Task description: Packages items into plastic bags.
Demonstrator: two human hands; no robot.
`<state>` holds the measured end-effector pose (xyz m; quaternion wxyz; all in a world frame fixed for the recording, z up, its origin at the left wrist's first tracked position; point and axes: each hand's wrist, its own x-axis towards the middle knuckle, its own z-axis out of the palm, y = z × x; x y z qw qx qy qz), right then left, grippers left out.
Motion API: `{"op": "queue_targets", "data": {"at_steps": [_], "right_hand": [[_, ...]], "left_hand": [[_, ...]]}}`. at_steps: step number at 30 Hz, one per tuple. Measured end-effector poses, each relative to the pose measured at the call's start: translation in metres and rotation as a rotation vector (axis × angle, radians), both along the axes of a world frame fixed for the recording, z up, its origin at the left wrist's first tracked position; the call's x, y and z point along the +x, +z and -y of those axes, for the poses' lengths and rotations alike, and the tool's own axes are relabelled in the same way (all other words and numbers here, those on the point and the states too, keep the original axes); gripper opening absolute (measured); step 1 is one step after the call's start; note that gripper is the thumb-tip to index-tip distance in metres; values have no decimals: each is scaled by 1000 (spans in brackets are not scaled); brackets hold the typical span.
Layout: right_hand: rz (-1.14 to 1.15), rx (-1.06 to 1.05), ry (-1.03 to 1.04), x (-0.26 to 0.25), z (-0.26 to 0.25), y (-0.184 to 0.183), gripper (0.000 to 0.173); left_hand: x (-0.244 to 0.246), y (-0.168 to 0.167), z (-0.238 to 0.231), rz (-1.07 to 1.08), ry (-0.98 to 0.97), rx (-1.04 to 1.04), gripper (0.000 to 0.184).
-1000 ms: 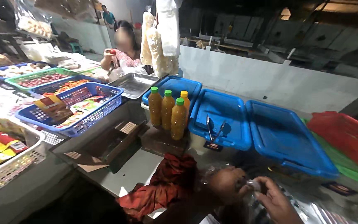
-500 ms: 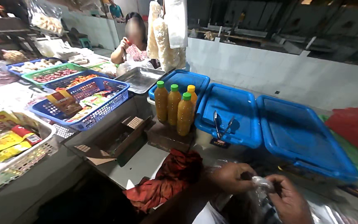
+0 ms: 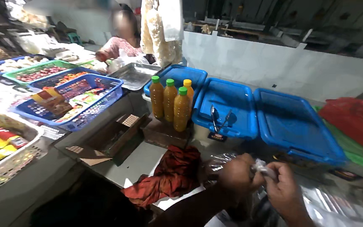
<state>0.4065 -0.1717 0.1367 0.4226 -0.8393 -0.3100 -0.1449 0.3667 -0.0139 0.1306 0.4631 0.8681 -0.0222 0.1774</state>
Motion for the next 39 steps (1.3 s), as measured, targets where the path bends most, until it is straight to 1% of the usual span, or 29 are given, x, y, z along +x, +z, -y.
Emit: {"op": "queue_targets", "data": {"at_steps": [3, 5, 6, 7, 9, 10, 11, 12, 14, 16, 18, 19, 20, 21, 22, 23, 24, 25, 27, 28, 29, 30, 31, 32, 34, 36, 37, 38, 39], "right_hand": [[35, 40, 34, -9, 4, 1, 22], [18, 89, 82, -10, 9, -6, 21], [12, 106, 115, -10, 12, -9, 21], [7, 117, 159, -8, 14, -10, 20], [8, 113, 261, -3, 18, -7, 17], [4, 118, 310, -1, 19, -6, 18], [-3, 131, 352, 1, 18, -5, 17], [-11, 152, 370, 3, 15, -3, 17], [-74, 194, 311, 2, 8, 2, 16], [-298, 251, 261, 0, 6, 11, 22], [-568, 388, 383, 2, 12, 20, 34], [-641, 436, 468, 2, 17, 22, 39], [-654, 452, 531, 3, 19, 21, 42], [-603, 428, 548, 1, 18, 19, 45], [-509, 360, 525, -2, 14, 16, 50], [-394, 280, 492, -7, 9, 11, 57], [-270, 219, 464, -11, 1, 8, 60], [-132, 173, 448, -14, -7, 6, 57], [60, 62, 421, -18, -16, 4, 36], [75, 23, 419, -20, -16, 7, 28], [49, 25, 411, -21, -14, 10, 25], [9, 78, 387, -20, -10, 12, 26], [-49, 167, 353, -17, -6, 13, 30], [-104, 265, 319, -12, -2, 10, 33], [-238, 399, 260, -6, 1, 3, 37], [-391, 458, 240, -8, -5, 3, 41], [-387, 492, 250, -9, -12, 4, 43], [-360, 511, 261, -10, -18, 6, 45], [-313, 516, 254, -12, -23, 7, 48]], "left_hand": [[1, 1, 3, 16, 52, 51, 27], [-2, -4, 0, 47, 13, 68, 26], [-3, -7, -4, 70, -52, 20, 26], [-2, -8, -13, 66, -169, -76, 31], [0, -3, -42, -86, -511, -327, 67], [0, 0, -52, -144, -614, -408, 72], [0, 1, -59, -160, -660, -445, 65], [0, 3, -63, -135, -669, -441, 50], [-2, 8, -60, -40, -587, -343, 26], [-14, 13, -55, 36, -424, -275, 17], [-32, 26, -57, 49, -249, -339, 14], [-43, 38, -58, 38, -166, -457, 14], [-53, 53, -58, 47, -102, -619, 14], [-64, 70, -57, 87, -56, -754, 12], [-74, 87, -55, 143, -12, -815, 9], [-82, 102, -51, 204, 22, -816, 9], [-88, 112, -46, 257, 27, -782, 10], [-90, 117, -44, 286, -10, -734, 13], [-88, 115, -39, 303, -112, -601, 22], [-86, 112, -37, 321, -165, -541, 20], [-82, 111, -36, 346, -220, -506, 13], [-77, 110, -37, 367, -273, -522, 12], [-72, 107, -40, 386, -310, -555, 19], [-68, 101, -42, 402, -300, -534, 25], [-58, 80, -44, 366, -222, -289, 32], [-49, 47, -41, 188, -163, -23, 48], [-46, 31, -36, 105, -138, 33, 48], [-44, 17, -31, 61, -116, 55, 42], [-42, 5, -27, 64, -97, 80, 30]]}}
